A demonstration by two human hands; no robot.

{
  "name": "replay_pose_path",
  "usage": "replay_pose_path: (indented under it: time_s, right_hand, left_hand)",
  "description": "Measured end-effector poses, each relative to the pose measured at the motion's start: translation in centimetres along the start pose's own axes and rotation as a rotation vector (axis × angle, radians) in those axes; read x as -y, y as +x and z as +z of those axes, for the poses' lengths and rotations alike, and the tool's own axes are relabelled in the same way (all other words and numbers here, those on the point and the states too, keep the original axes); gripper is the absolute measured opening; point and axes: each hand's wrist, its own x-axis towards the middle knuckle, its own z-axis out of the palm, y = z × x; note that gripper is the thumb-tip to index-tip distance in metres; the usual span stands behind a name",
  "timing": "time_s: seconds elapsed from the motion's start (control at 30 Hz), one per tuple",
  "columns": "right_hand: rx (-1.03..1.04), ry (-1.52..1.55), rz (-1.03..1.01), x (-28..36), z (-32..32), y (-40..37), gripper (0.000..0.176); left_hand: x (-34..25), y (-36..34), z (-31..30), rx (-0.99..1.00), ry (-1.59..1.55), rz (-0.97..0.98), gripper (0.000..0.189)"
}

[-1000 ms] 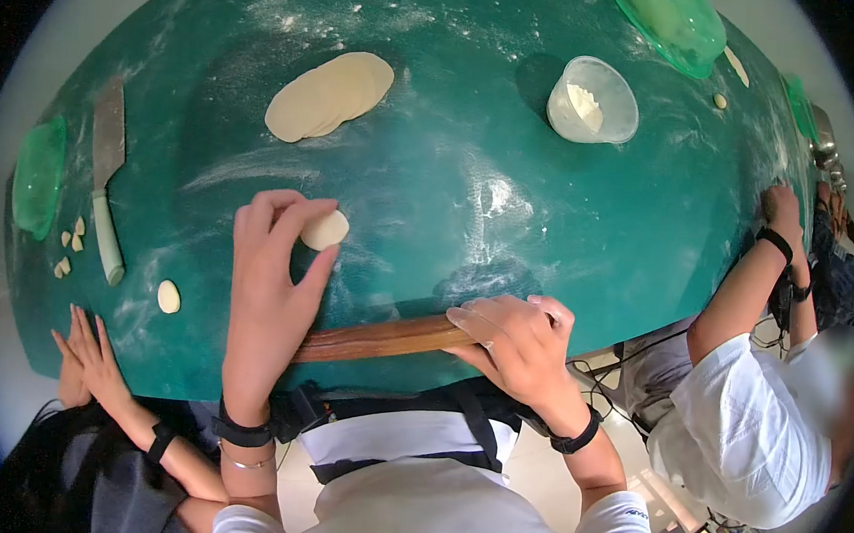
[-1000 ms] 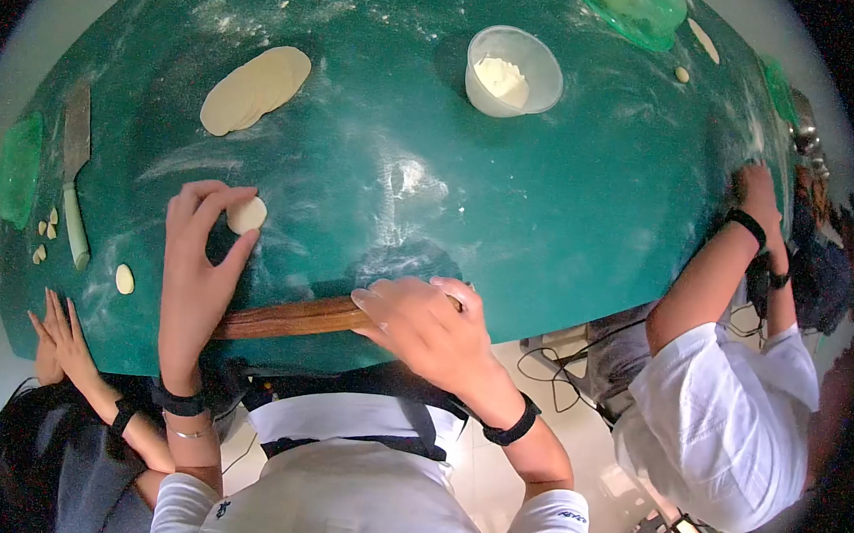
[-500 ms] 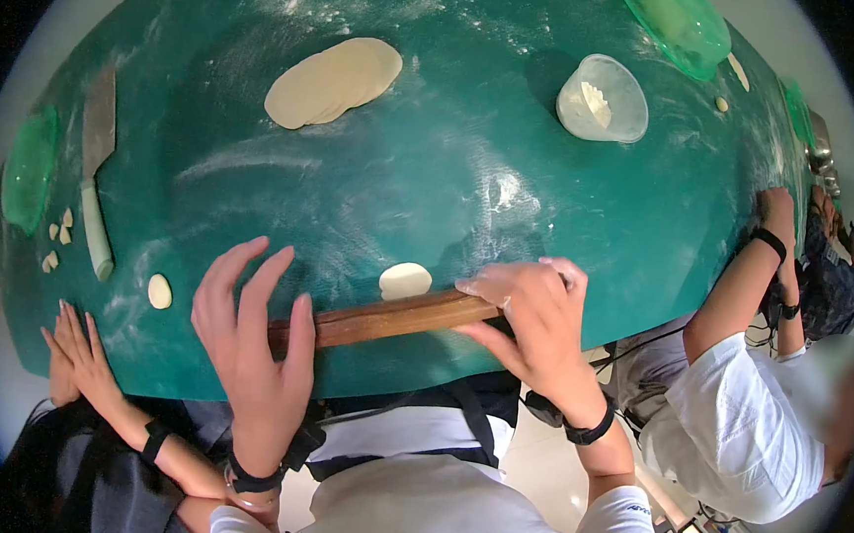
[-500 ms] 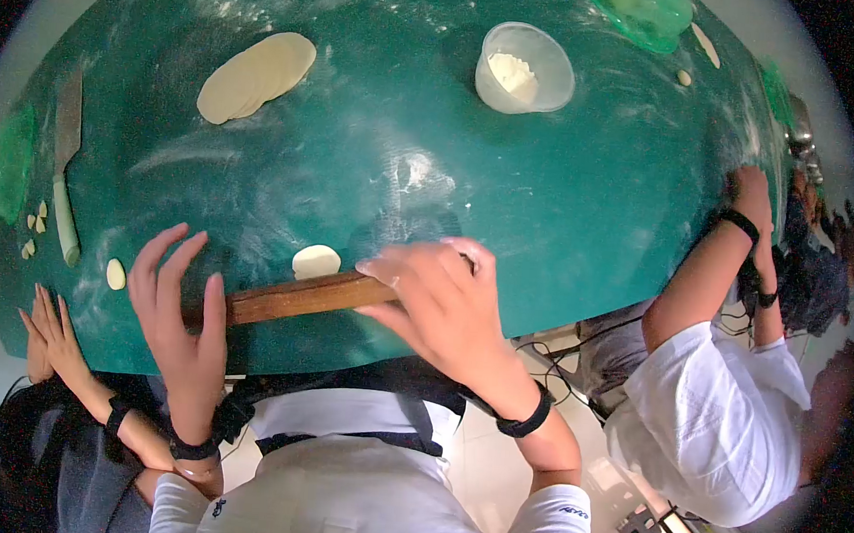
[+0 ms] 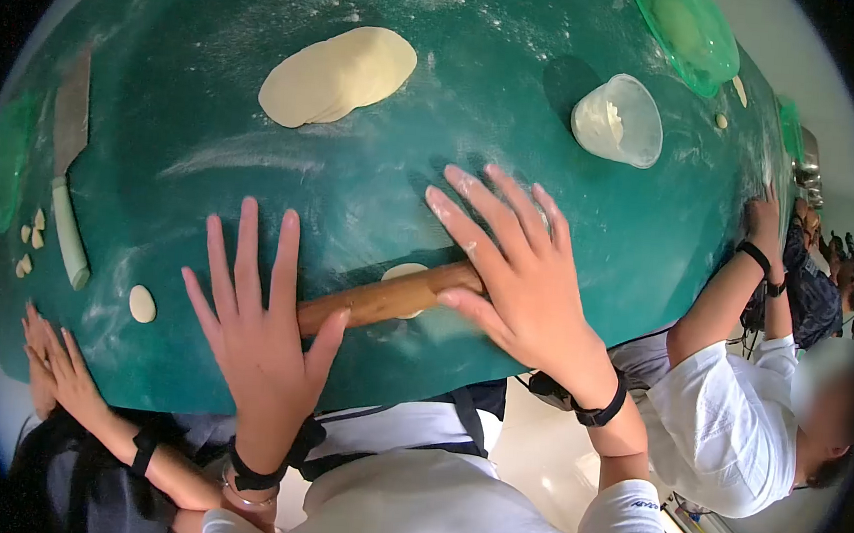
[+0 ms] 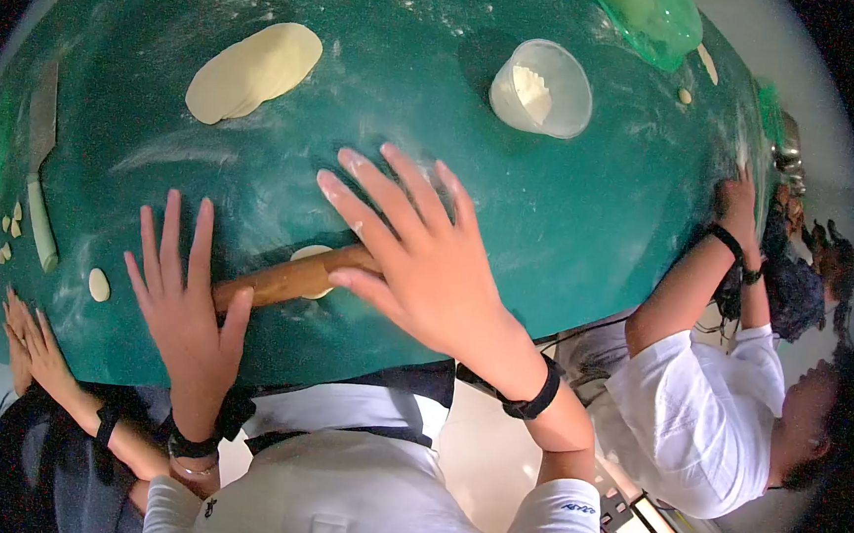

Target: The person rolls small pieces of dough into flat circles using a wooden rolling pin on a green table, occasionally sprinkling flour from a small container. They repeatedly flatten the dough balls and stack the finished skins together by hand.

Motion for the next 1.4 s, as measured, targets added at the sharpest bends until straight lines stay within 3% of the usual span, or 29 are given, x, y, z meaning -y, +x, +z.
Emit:
replay_pose_path:
  time_s: [0.4,0.7,0.8,0.9,1.1,1.27,1.4]
  right_hand:
    - [-0.116,-0.033,0.019,-0.8,0.8,2.2,0.065]
    - [-0.056,0.003,0.052,0.6,1.2,-1.9,0.065]
    - [-0.045,0.031,0.064,1.0,1.2,-3.4,0.076]
    - [-0.077,0.028,0.058,1.3,1.9,-4.6,0.071]
    - [-0.252,-0.04,-0.028,0.9,4.3,-6.2,0.053]
    - [-0.378,-0.122,-0.066,0.8,5.0,-7.0,0.05]
    - [-0.409,-0.144,-0.069,0.9,5.0,-7.1,0.049]
  left_hand:
    - [0.8,1.9,0.7,-0.08,0.025,0.015,0.063]
    - [-0.8,-1.6,0.1,-0.014,-0.002,0.029,0.066]
    - [-1.2,-3.0,0.0,0.007,0.003,0.06,0.07]
    - [-1.6,-4.0,-0.4,0.042,0.011,0.077,0.069]
    - [-2.5,-3.9,0.2,0.049,-0.312,0.229,0.061]
    - [-4.1,-2.3,1.3,-0.028,-0.556,0.428,0.052]
    - [-4.2,-1.4,0.5,0.0,-0.678,0.36,0.035]
